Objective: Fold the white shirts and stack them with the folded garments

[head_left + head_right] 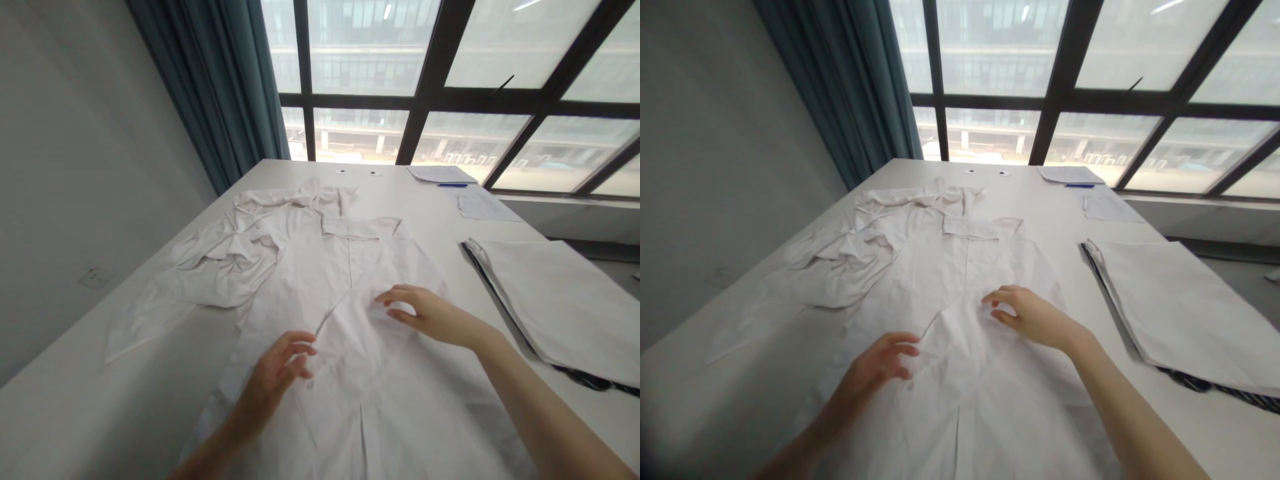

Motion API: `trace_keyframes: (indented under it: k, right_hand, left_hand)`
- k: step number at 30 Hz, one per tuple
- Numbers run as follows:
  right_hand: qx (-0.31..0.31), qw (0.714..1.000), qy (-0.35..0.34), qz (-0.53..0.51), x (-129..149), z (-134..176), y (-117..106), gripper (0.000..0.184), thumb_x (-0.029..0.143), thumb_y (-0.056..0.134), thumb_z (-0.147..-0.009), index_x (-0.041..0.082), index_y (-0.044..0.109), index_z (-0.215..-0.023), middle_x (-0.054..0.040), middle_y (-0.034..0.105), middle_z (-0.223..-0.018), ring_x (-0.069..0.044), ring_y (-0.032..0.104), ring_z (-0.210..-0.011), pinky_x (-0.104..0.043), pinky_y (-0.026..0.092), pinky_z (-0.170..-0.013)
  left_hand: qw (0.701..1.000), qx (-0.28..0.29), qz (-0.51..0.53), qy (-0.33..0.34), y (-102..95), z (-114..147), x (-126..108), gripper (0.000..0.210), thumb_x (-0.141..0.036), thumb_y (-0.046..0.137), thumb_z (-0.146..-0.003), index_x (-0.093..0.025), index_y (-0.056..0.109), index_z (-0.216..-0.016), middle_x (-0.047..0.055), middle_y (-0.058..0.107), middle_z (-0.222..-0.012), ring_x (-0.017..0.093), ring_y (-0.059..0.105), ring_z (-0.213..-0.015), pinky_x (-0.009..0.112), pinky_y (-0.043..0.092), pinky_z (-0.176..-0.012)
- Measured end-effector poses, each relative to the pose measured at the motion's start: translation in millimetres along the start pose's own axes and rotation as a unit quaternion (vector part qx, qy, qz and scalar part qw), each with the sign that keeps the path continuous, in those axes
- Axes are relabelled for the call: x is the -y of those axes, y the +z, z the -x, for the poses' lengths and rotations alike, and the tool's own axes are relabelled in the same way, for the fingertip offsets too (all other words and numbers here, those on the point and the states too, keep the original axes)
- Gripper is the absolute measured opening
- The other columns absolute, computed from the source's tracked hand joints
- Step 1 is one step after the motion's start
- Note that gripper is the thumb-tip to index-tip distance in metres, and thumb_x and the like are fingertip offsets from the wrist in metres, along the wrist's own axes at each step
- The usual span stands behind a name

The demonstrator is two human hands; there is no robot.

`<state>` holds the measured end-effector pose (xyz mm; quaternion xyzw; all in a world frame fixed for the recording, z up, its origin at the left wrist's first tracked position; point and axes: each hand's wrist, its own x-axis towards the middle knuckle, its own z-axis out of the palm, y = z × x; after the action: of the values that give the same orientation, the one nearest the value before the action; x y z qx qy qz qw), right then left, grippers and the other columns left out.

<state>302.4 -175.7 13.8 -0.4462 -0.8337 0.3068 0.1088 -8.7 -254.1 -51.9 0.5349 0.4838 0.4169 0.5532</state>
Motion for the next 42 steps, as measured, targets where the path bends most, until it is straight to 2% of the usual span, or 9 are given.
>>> trace_keyframes:
  k: [4, 8, 13, 17, 21, 27, 31, 35, 42]
  right_hand:
    - [-0.088, 0.991, 0.053, 0.091, -52, -5, -2, 0.032, 0.031, 0.048, -0.093, 0.022, 0.064, -0.120, -0.0114, 0.063, -0.122, -0.025, 0.060, -0.111, -0.043, 0.045, -0.098]
    - [-0.145, 0.971, 0.093, 0.163, -91, -5, -1, 0.033, 0.030, 0.051, -0.090, 0.022, 0.065, -0.119, -0.0140, 0.060, -0.129, -0.030, 0.059, -0.115, -0.049, 0.046, -0.098]
    - [-0.189, 0.943, 0.152, 0.229, -117, -7, 5, 0.035, 0.028, 0.053, -0.088, 0.025, 0.063, -0.122, -0.0131, 0.056, -0.136, -0.035, 0.054, -0.123, -0.055, 0.046, -0.096]
    - [-0.205, 0.942, 0.132, 0.232, -127, -11, 8, 0.034, 0.026, 0.050, -0.089, 0.026, 0.063, -0.121, -0.0102, 0.060, -0.133, -0.030, 0.057, -0.120, -0.051, 0.046, -0.098]
    - [-0.219, 0.948, 0.090, 0.214, -129, -13, 6, 0.034, 0.024, 0.045, -0.090, 0.023, 0.064, -0.118, -0.0093, 0.065, -0.126, -0.027, 0.061, -0.114, -0.046, 0.047, -0.098]
    - [-0.257, 0.949, 0.086, 0.160, -133, -12, 2, 0.032, 0.023, 0.044, -0.088, 0.020, 0.066, -0.111, -0.0117, 0.067, -0.120, -0.027, 0.062, -0.111, -0.044, 0.047, -0.099]
    - [-0.264, 0.954, 0.089, 0.115, -142, -16, -2, 0.028, 0.028, 0.046, -0.087, 0.022, 0.067, -0.105, -0.0104, 0.069, -0.113, -0.025, 0.065, -0.103, -0.041, 0.051, -0.093]
    - [-0.312, 0.936, 0.134, 0.096, -155, -18, -9, 0.032, 0.026, 0.047, -0.083, 0.022, 0.067, -0.108, -0.0116, 0.068, -0.112, -0.026, 0.066, -0.098, -0.042, 0.053, -0.087]
    - [-0.278, 0.949, 0.147, 0.004, -163, 0, -4, 0.061, 0.022, 0.053, -0.071, 0.020, 0.053, -0.132, -0.0114, 0.062, -0.125, -0.026, 0.062, -0.106, -0.038, 0.054, -0.084]
  left_hand:
    - [0.916, -0.037, -0.358, 0.179, -1.6, 3, 17, 0.032, -0.026, 0.055, -0.088, -0.023, 0.060, -0.120, 0.009, 0.064, -0.111, 0.026, 0.058, -0.107, 0.044, 0.049, -0.092]
    - [0.856, -0.072, -0.469, 0.205, -4.1, 1, 24, 0.024, -0.025, 0.058, -0.086, -0.021, 0.061, -0.110, 0.008, 0.063, -0.103, 0.027, 0.058, -0.099, 0.047, 0.046, -0.090]
    - [0.913, -0.020, -0.365, 0.182, -1.4, 1, 10, 0.006, -0.018, 0.050, -0.083, -0.020, 0.055, -0.080, 0.004, 0.059, -0.088, 0.019, 0.059, -0.086, 0.033, 0.047, -0.081]
    - [0.972, 0.002, -0.228, 0.062, -6.4, 0, -7, 0.014, -0.029, 0.043, -0.084, -0.021, 0.043, -0.073, -0.005, 0.041, -0.064, 0.011, 0.045, -0.056, 0.020, 0.038, -0.052]
    - [0.988, 0.015, -0.156, 0.002, -12.3, -4, -15, 0.020, -0.038, 0.045, -0.081, -0.021, 0.040, -0.071, -0.007, 0.031, -0.061, 0.009, 0.034, -0.052, 0.018, 0.029, -0.047]
    - [0.985, -0.020, -0.170, -0.004, -13.8, -5, -21, 0.015, -0.032, 0.051, -0.076, -0.020, 0.051, -0.085, -0.004, 0.051, -0.067, 0.011, 0.052, -0.058, 0.018, 0.039, -0.050]
    - [0.952, -0.081, -0.288, 0.059, -30.7, -9, -19, 0.020, -0.028, 0.047, -0.079, -0.020, 0.062, -0.090, 0.001, 0.065, -0.080, 0.015, 0.063, -0.072, 0.022, 0.050, -0.064]
    - [0.907, -0.057, -0.393, 0.141, -43.7, -17, -2, 0.025, -0.018, 0.041, -0.079, -0.020, 0.065, -0.086, 0.004, 0.068, -0.087, 0.018, 0.066, -0.085, 0.028, 0.053, -0.078]
    - [0.808, -0.072, -0.525, 0.260, -29.4, -10, 4, 0.022, -0.010, 0.047, -0.082, -0.020, 0.063, -0.094, 0.011, 0.059, -0.114, 0.026, 0.056, -0.107, 0.045, 0.047, -0.094]
